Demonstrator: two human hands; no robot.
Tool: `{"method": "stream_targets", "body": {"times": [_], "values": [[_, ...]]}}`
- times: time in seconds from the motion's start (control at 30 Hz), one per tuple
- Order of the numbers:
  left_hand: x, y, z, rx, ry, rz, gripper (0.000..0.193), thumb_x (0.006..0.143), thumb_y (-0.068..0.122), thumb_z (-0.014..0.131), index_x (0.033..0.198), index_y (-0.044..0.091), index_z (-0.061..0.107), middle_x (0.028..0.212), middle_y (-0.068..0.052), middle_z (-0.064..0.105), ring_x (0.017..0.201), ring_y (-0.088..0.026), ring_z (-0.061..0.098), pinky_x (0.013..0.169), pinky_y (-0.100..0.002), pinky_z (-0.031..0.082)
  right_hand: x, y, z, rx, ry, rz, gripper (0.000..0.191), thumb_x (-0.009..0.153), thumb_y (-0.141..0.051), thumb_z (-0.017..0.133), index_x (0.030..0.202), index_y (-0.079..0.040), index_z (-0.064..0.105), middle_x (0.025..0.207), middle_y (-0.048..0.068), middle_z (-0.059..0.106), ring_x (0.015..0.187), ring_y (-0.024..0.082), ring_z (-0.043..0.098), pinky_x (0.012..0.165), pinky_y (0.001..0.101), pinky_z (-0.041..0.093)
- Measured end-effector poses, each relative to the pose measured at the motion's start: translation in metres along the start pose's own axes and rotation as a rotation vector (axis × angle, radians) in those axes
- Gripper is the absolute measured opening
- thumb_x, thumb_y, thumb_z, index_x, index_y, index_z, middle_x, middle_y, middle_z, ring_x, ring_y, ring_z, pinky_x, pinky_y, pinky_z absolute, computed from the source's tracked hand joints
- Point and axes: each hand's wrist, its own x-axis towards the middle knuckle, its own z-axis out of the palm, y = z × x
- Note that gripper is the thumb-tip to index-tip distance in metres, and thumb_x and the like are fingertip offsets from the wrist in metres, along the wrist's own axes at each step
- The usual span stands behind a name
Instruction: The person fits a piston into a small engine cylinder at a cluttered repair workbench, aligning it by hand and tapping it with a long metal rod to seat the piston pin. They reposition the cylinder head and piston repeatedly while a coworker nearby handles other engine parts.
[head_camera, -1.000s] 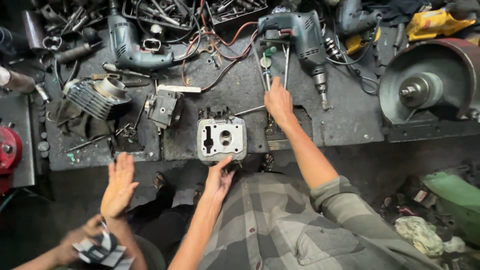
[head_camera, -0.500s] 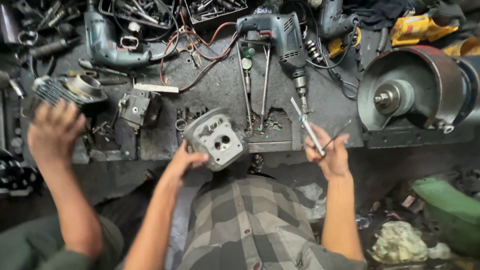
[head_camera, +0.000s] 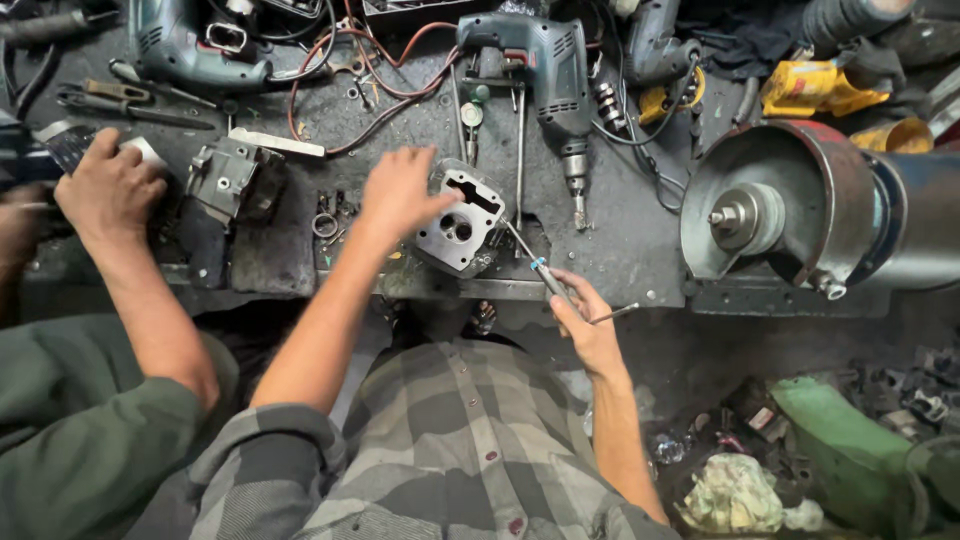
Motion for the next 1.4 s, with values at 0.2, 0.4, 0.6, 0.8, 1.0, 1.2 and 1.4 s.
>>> {"method": "stream_targets", "body": {"times": [0.2, 0.4, 0.6, 0.8, 1.0, 1.2, 1.4], "values": [[-0.057, 0.063, 0.038, 0.027, 0.225, -0.084, 0.137, 0.053, 0.064, 0.093, 0.153, -0.002, 0.027, 0.160, -0.024, 0.025, 0.148, -0.052, 0.014, 0.111, -0.074, 0.014, 0.015, -0.019, 0.000, -0.082, -0.061, -0.188, 0.040, 0.100, -0.016, 0.068, 0.138, -0.005, 0.061, 0.111, -0.004, 0.067, 0.092, 0.003, 0.059, 0.081, 0.0201, 0.048], [-0.062, 0.068, 0.054, -0.062, 0.319, -0.044, 0.129, 0.054, 0.048, 0.094, 0.156, 0.000, 0.032, 0.161, -0.022, 0.030, 0.149, -0.051, 0.022, 0.107, -0.063, 0.034, 0.024, -0.025, 0.001, -0.121, -0.030, -0.049, 0.042, 0.098, -0.014, 0.071, 0.138, -0.004, 0.064, 0.095, 0.002, 0.067, 0.083, 0.005, 0.055, 0.071, 0.0214, 0.042], [-0.058, 0.067, 0.053, -0.052, 0.261, 0.069, 0.125, 0.050, 0.046, 0.094, 0.153, 0.001, 0.037, 0.159, -0.021, 0.033, 0.147, -0.049, 0.024, 0.106, -0.059, 0.039, 0.032, -0.036, -0.010, -0.118, -0.063, -0.137, 0.040, 0.096, -0.012, 0.069, 0.134, -0.003, 0.062, 0.106, -0.003, 0.069, 0.086, 0.003, 0.058, 0.074, 0.0202, 0.045], [-0.045, 0.061, 0.053, -0.098, 0.202, 0.244, 0.125, 0.051, 0.048, 0.094, 0.154, 0.003, 0.036, 0.160, -0.019, 0.031, 0.149, -0.047, 0.023, 0.109, -0.058, 0.036, 0.033, -0.047, -0.002, -0.342, 0.001, -0.154, 0.033, 0.096, -0.015, 0.072, 0.127, -0.006, 0.068, 0.089, -0.006, 0.069, 0.076, 0.001, 0.056, 0.064, 0.0187, 0.044], [-0.053, 0.025, 0.053, -0.613, 0.279, 0.229, 0.095, 0.077, 0.025, 0.082, 0.156, 0.002, 0.036, 0.162, -0.020, 0.038, 0.155, -0.041, 0.028, 0.122, -0.052, 0.030, 0.023, -0.049, 0.034, -0.846, 0.115, -0.394, 0.030, 0.091, -0.023, 0.078, 0.120, -0.017, 0.073, 0.075, 0.011, 0.071, 0.065, 0.020, 0.071, 0.059, 0.0342, 0.054], [-0.009, -0.004, 0.067, -1.130, 0.326, 0.081, 0.040, 0.104, 0.010, 0.059, 0.143, 0.006, 0.056, 0.144, -0.013, 0.063, 0.134, -0.022, 0.058, 0.112, -0.037, 0.047, 0.023, -0.045, 0.068, -1.004, 0.142, -0.436, 0.030, 0.091, -0.023, 0.076, 0.121, -0.019, 0.074, 0.077, 0.014, 0.071, 0.068, 0.035, 0.070, 0.060, 0.0430, 0.055], [0.020, 0.004, 0.072, -1.051, 0.179, 0.085, 0.023, 0.103, 0.014, 0.058, 0.121, 0.008, 0.072, 0.107, -0.005, 0.080, 0.100, -0.012, 0.074, 0.091, -0.029, 0.057, 0.034, -0.081, 0.087, -1.361, 0.012, -0.400, 0.023, 0.090, -0.023, 0.071, 0.113, -0.019, 0.072, 0.068, 0.013, 0.070, 0.060, 0.035, 0.068, 0.053, 0.0482, 0.052]]}}
